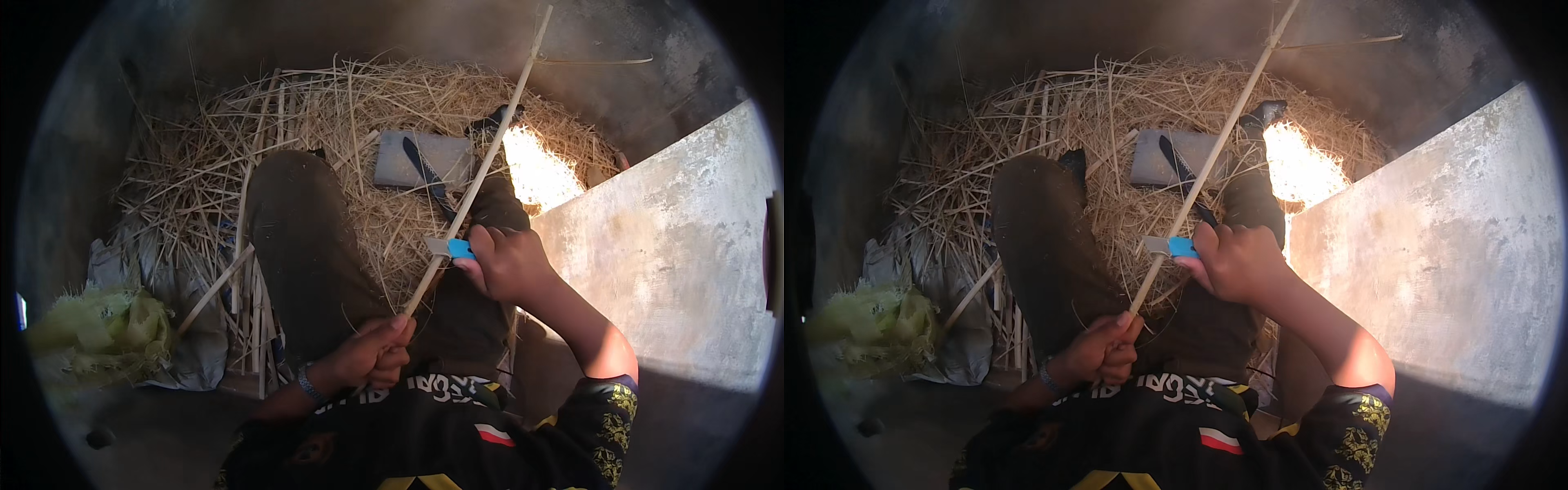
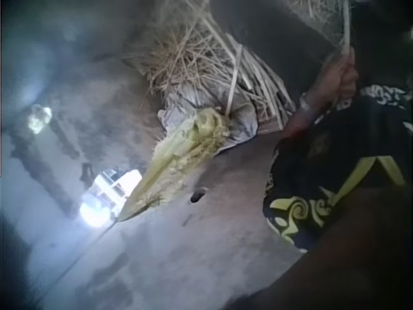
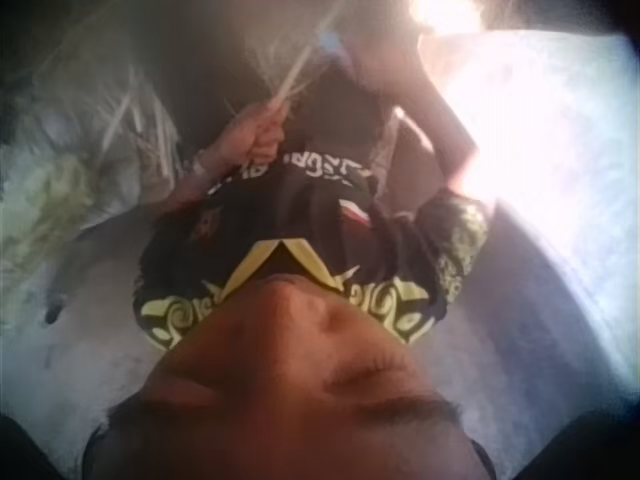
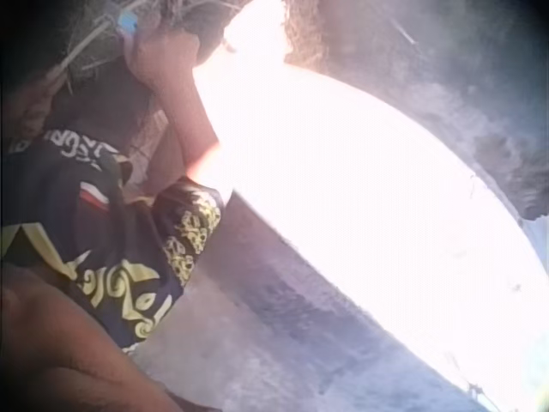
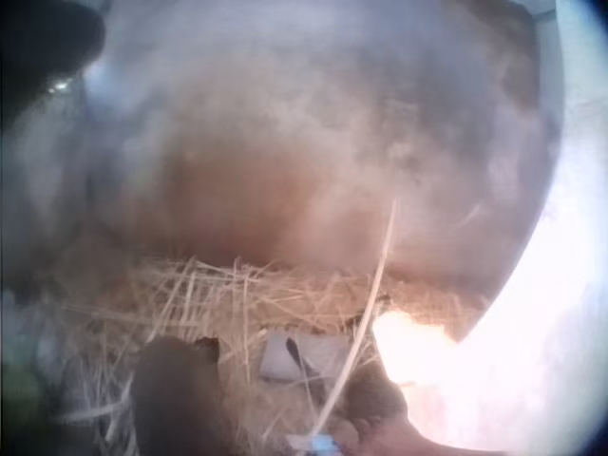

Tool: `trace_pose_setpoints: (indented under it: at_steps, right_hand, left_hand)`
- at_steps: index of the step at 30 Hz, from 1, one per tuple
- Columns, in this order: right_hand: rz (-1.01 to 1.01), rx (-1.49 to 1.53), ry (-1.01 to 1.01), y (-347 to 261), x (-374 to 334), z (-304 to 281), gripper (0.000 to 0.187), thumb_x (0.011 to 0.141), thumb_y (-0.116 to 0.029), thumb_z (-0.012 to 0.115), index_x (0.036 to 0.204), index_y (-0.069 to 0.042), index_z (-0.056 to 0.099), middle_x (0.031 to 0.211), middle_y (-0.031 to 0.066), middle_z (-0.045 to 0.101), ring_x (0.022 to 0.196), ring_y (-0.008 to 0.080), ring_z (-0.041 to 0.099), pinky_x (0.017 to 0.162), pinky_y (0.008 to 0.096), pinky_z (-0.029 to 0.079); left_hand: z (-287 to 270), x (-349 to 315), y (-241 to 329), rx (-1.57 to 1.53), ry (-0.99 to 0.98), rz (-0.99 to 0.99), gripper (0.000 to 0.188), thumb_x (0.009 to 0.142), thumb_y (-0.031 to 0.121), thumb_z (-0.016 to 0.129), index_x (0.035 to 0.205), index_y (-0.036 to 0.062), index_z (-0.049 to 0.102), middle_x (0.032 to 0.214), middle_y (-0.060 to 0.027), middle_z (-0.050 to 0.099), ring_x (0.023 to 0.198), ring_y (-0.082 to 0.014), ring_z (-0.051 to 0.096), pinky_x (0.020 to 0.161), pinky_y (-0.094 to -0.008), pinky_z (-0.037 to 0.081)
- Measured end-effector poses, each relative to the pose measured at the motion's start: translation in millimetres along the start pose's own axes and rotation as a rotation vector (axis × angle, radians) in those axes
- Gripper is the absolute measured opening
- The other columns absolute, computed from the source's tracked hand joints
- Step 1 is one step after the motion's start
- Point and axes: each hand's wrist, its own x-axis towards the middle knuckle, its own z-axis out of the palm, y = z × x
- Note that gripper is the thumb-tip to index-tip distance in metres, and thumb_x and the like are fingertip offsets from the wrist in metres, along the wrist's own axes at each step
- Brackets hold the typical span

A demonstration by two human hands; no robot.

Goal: The person sits on a straw-covered floor and uses a utility knife to shave and smooth a long, thin bamboo stick. They hold the stick with one hand and scrape along its length with the knife in the other, occasionally switching to a larger knife to continue the process.

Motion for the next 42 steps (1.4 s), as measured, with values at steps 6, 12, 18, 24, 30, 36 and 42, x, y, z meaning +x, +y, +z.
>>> trace_pose_setpoints:
  at_steps: [6, 12, 18, 24, 30, 36, 42]
  right_hand:
    - [-0.074, -0.065, 0.138, 11, 18, 13, 0.043, 0.097, -0.047, 0.061, 0.091, -0.004, 0.055, 0.066, 0.0097, 0.059, 0.053, 0.0285, 0.062, 0.044, 0.0415, 0.045]
    - [0.014, -0.069, 0.142, 22, 30, 18, 0.042, 0.102, -0.044, 0.054, 0.095, -0.003, 0.055, 0.068, 0.0159, 0.061, 0.058, 0.0339, 0.064, 0.050, 0.0447, 0.049]
    - [0.904, -0.174, 0.501, 202, 43, -32, 0.063, 0.111, -0.048, 0.027, 0.092, 0.001, 0.062, 0.075, 0.0285, 0.066, 0.077, 0.0491, 0.067, 0.073, 0.0567, 0.053]
    - [1.309, 0.754, 0.732, 200, -5, 5, 0.065, 0.110, -0.052, 0.032, 0.063, -0.009, 0.047, 0.052, 0.0054, 0.044, 0.046, 0.0197, 0.044, 0.048, 0.0406, 0.038]
    - [0.777, 0.697, 0.562, 18, -37, 122, 0.035, 0.103, -0.036, 0.060, 0.084, -0.006, 0.059, 0.060, 0.0054, 0.048, 0.048, 0.0124, 0.048, 0.046, 0.0302, 0.037]
    - [0.754, 0.483, 0.480, -11, -31, 89, 0.024, 0.099, -0.022, 0.065, 0.087, -0.002, 0.060, 0.065, 0.0164, 0.056, 0.054, 0.0326, 0.056, 0.054, 0.0386, 0.043]
    - [0.817, 0.433, 0.386, -25, -43, 72, 0.029, 0.101, -0.030, 0.059, 0.089, -0.004, 0.062, 0.071, 0.0206, 0.064, 0.066, 0.0400, 0.066, 0.059, 0.0484, 0.048]
  left_hand:
    - [2, -1, 1, -0.047, 0.012, 0.069, 0.042, 0.112, 0.050, 0.031, 0.083, 0.0184, 0.034, 0.051, 0.0062, 0.019, 0.037, -0.0057, 0.014, 0.036, -0.0272, 0.013]
    - [0, -2, 5, -0.032, 0.008, 0.101, 0.042, 0.111, 0.049, 0.033, 0.083, 0.0191, 0.035, 0.054, 0.0065, 0.021, 0.038, -0.0050, 0.015, 0.037, -0.0262, 0.014]
    - [6, -10, -6, 0.158, 0.051, -0.032, 0.043, 0.111, 0.050, 0.035, 0.084, 0.0160, 0.038, 0.057, 0.0056, 0.026, 0.044, -0.0055, 0.022, 0.041, -0.0254, 0.020]
    - [3, -2, -5, -0.046, 0.048, 0.009, 0.041, 0.111, 0.046, 0.039, 0.087, 0.0127, 0.041, 0.062, 0.0053, 0.028, 0.049, -0.0057, 0.026, 0.047, -0.0237, 0.026]
    - [25, 5, -1, 0.352, 0.307, 0.188, 0.025, 0.110, 0.028, 0.045, 0.118, 0.0037, 0.049, 0.077, 0.0003, 0.043, 0.061, -0.0076, 0.041, 0.057, -0.0235, 0.038]
    - [33, 18, -19, 0.820, 0.576, 0.749, 0.039, 0.100, 0.011, 0.064, 0.135, 0.0012, 0.048, 0.104, -0.0060, 0.056, 0.095, -0.0127, 0.057, 0.084, -0.0280, 0.048]
    - [44, 18, 10, 1.262, 0.562, 0.721, 0.029, 0.097, 0.008, 0.068, 0.122, -0.0005, 0.057, 0.108, -0.0084, 0.062, 0.099, -0.0142, 0.060, 0.086, -0.0291, 0.049]
